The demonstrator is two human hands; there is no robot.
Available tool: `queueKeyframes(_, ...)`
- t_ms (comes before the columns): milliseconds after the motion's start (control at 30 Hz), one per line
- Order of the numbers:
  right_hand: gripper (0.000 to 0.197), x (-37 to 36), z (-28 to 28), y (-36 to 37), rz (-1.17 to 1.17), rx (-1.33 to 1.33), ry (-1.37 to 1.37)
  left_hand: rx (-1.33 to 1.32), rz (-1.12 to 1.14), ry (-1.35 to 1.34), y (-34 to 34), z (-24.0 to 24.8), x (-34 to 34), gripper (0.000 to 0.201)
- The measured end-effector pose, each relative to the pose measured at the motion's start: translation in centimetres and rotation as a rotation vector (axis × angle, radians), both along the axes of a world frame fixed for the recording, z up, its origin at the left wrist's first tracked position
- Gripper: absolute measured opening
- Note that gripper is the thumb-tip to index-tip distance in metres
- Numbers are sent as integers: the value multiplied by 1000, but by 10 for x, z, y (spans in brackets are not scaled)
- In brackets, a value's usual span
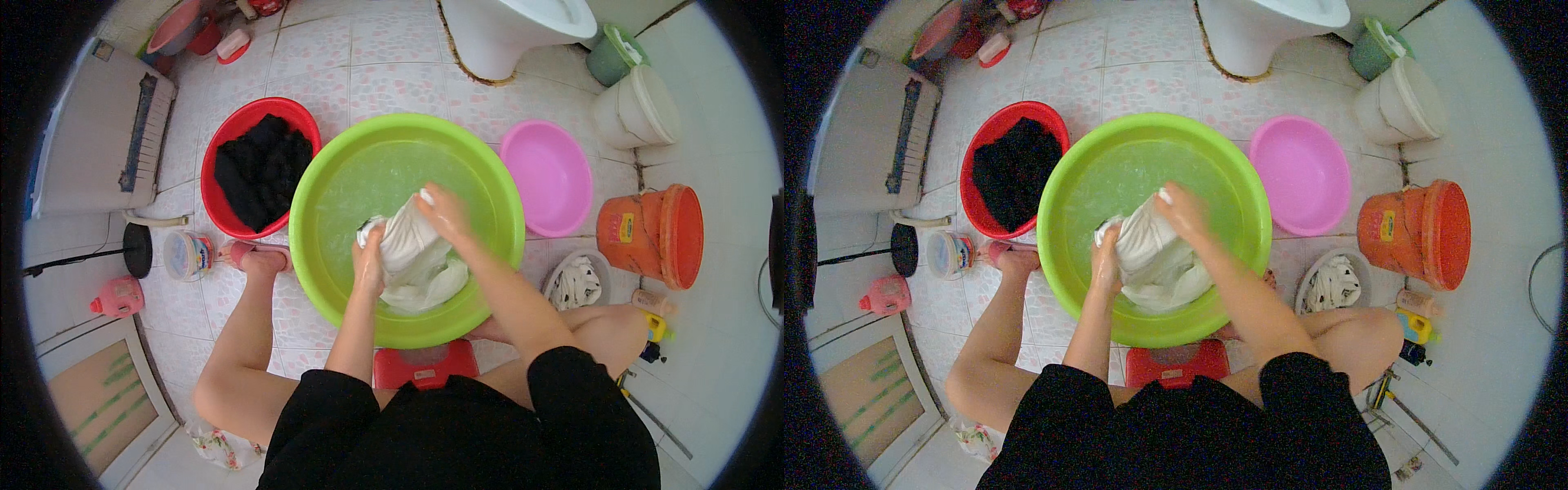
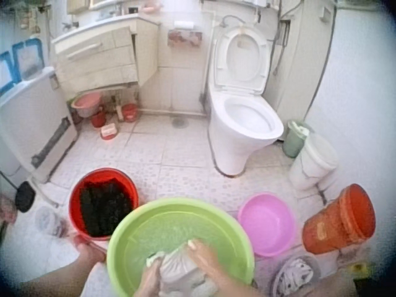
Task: The person washes white and black garments by hand in a green basin of soapy water, scrubbing the fabric against itself and wringing it out.
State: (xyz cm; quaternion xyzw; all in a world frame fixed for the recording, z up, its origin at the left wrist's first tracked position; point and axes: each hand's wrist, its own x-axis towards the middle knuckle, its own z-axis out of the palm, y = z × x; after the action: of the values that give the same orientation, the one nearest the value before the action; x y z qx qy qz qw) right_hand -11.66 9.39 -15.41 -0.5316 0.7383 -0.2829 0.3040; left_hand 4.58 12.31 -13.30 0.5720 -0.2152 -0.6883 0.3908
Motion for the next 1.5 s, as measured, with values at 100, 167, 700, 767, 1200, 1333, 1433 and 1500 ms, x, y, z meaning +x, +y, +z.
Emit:
queueKeyframes(100,36,-46,-34,-1,-34,-35,-138,-124,-103,-402,-13,7,26,54)
queueKeyframes(167,39,-53,-40,-1,-45,41,-294,-333,-175,-904,-13,-10,42,47)
queueKeyframes(700,88,5,-87,40,258,510,327,-203,-649,-1444,0,-80,-11,83)
queueKeyframes(767,85,2,-105,39,214,482,434,-254,-645,-1446,-5,-89,-14,84)
queueKeyframes(1200,59,56,-7,26,64,-26,-720,300,179,748,-49,-74,0,56)
queueKeyframes(1333,34,94,52,60,242,-135,-396,128,195,903,-40,-65,7,51)
queueKeyframes(1433,25,108,78,73,272,-130,-341,51,184,950,-30,-59,9,48)
queueKeyframes(1500,20,113,82,77,201,-266,-171,23,173,973,-22,-56,8,46)
